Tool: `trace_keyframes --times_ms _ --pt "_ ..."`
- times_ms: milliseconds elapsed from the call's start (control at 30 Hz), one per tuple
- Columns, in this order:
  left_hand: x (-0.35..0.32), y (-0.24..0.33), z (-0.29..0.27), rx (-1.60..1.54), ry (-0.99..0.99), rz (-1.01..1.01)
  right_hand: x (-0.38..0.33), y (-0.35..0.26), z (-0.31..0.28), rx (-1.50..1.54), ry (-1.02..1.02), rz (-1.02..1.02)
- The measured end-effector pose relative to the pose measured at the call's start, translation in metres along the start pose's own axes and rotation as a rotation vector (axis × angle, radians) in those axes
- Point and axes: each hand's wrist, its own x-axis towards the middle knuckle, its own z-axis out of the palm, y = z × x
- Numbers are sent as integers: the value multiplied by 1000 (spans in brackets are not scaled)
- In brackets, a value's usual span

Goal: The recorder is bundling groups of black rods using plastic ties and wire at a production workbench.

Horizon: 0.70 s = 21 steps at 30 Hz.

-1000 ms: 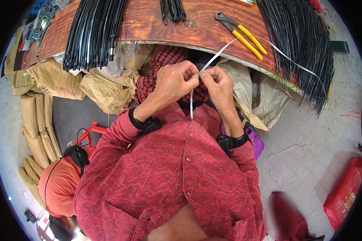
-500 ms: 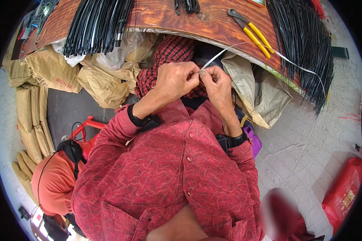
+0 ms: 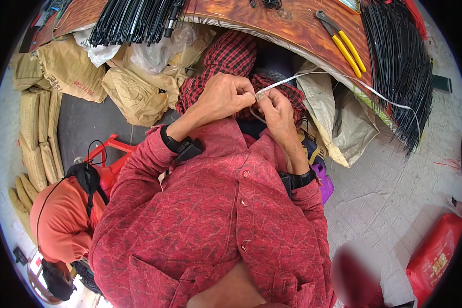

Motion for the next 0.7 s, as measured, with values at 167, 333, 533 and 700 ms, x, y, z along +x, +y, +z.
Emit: trace_keyframes --times_ms 167,333,533,700 --pt "7 -13 -1 -362 -194 -199 5 4 -9 91 -54 69" --pt "16 -16 -4 -591 -289 -212 10 9 -13 291 -24 108" --pt "18 -31 5 -711 -416 -332 22 14 -21 319 32 84" --pt "30 -31 5 -752 -198 -411 24 17 -23 316 -49 146"
